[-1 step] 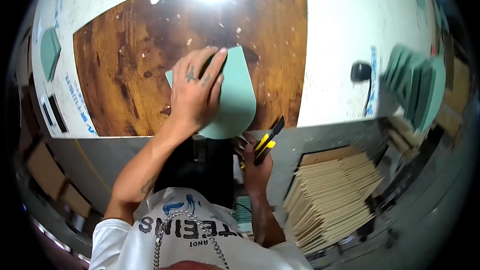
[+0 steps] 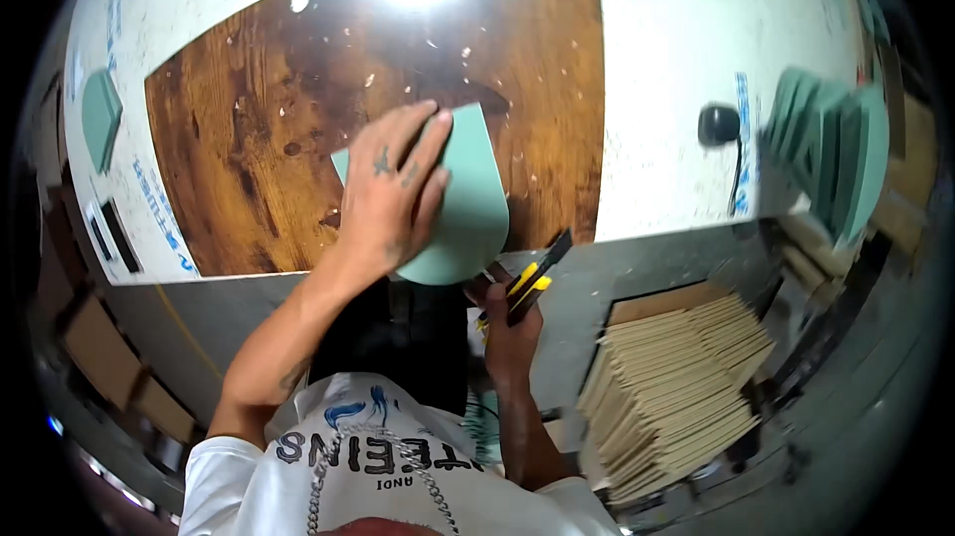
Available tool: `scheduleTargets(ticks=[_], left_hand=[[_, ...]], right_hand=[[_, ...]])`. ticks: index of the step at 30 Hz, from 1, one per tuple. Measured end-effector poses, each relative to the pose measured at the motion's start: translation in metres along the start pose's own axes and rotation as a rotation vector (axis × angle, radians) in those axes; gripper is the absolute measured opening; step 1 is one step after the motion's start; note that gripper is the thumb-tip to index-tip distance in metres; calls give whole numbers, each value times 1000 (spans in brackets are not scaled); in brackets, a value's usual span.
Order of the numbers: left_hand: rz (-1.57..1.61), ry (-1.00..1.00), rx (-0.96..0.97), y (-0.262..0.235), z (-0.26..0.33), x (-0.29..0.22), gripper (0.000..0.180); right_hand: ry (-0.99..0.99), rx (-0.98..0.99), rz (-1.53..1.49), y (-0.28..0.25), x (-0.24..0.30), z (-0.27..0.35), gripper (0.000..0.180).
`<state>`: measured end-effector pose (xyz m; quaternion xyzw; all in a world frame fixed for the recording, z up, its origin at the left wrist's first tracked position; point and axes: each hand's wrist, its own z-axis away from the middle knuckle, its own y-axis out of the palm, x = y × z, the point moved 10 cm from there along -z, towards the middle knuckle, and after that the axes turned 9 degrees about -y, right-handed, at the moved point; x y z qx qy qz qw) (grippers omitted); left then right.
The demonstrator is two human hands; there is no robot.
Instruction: Using a utility knife to trim the edges of green foam pads on a work table.
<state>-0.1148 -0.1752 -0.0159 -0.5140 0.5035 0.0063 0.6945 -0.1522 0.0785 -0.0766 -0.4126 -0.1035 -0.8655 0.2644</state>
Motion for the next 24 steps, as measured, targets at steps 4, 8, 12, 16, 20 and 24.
scheduleTargets(ticks=[4,8,12,16,20,24], left_hand=[[-162,165,535,23,57,-26,95],[-305,318,898,32,124,-18,108],[-384,520,601,19,130,-13,68],[200,448,299,-65,71,-61,47],[349,-195,21,-90,-14,-29,46],[322,-271,6,-47,-69,34,66]], right_hand=[[-37,-149,-272,-10,-16,14,32],[-32,-215,-283,-12,-24,25,34],[-84,-198,-314,-4,-11,36,32],[-262,-156,-469,0,35,46,21],[-353,-187,-306,-24,26,32,29],[-456,-120,-58,-20,25,24,51]])
